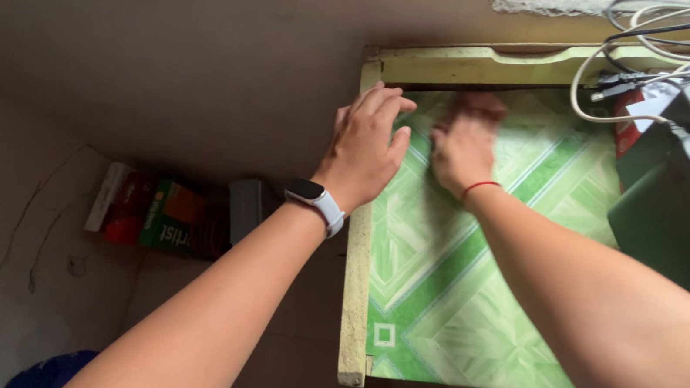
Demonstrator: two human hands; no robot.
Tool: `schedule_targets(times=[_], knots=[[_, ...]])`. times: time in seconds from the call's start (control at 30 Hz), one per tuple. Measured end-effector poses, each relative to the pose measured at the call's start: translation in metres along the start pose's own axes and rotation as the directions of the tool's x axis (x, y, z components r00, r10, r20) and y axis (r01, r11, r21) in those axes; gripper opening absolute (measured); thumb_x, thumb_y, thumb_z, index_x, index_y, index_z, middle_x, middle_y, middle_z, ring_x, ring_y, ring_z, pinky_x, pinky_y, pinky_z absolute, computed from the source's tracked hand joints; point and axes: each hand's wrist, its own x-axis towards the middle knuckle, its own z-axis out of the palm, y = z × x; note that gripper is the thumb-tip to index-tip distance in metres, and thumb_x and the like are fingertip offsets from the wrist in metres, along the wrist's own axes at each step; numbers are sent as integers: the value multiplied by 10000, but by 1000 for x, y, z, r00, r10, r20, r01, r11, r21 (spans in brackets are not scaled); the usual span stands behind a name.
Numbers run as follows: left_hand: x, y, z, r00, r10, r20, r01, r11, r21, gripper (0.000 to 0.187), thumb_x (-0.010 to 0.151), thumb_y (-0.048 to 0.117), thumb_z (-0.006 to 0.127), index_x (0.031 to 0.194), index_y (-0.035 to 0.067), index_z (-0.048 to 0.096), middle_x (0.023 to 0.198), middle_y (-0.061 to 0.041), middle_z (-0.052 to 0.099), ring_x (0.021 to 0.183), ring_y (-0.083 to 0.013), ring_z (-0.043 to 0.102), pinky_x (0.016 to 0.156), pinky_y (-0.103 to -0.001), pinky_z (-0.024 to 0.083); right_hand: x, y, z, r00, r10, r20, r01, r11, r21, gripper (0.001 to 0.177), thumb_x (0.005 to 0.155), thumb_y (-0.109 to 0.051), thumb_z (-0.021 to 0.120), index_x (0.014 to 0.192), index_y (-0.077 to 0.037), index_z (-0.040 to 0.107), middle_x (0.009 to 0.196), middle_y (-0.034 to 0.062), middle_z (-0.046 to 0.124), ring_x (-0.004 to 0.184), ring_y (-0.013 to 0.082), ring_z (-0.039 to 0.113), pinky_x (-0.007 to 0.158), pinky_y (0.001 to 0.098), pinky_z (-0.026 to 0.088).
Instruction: The person coils a printer cable and places it on the table. They then wipe the table surface with a cloth, move the printer, and wipe the printer's exterior and ink cartridge area with the cloth.
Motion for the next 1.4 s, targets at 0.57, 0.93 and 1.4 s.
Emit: schedule_targets(times=[0.57,0.93,1.4], knots=[[26,28,27,998,36,43,-38,999,34,388,960,253,592,1296,59,608,1469,-166,537,1483,-344,352,1191,-573,217,-55,15,-72,983,-180,18,171,958,231,324,935,-51,506,1218,-157,623,1446,250,554,1282,468,541,1083,611,354],[-13,58,22,991,75,110,-70,996,-49,333,989,258,574,1258,68,627,1406,-166,595,1453,-364,396,1185,-565,238,-240,-99,-186,830,-344,439,-236,496,836,619,724,143,448,1246,-88,686,1294,138,711,1224,333,642,1082,473,466],[-56,132,17,996,59,70,-54,996,-74,273,997,253,577,1177,65,661,1285,-186,651,1391,-377,470,1153,-548,287,-289,-58,-235,982,4,188,-130,734,666,180,987,-99,556,1112,-120,683,1457,119,641,1358,267,596,1115,329,451]])
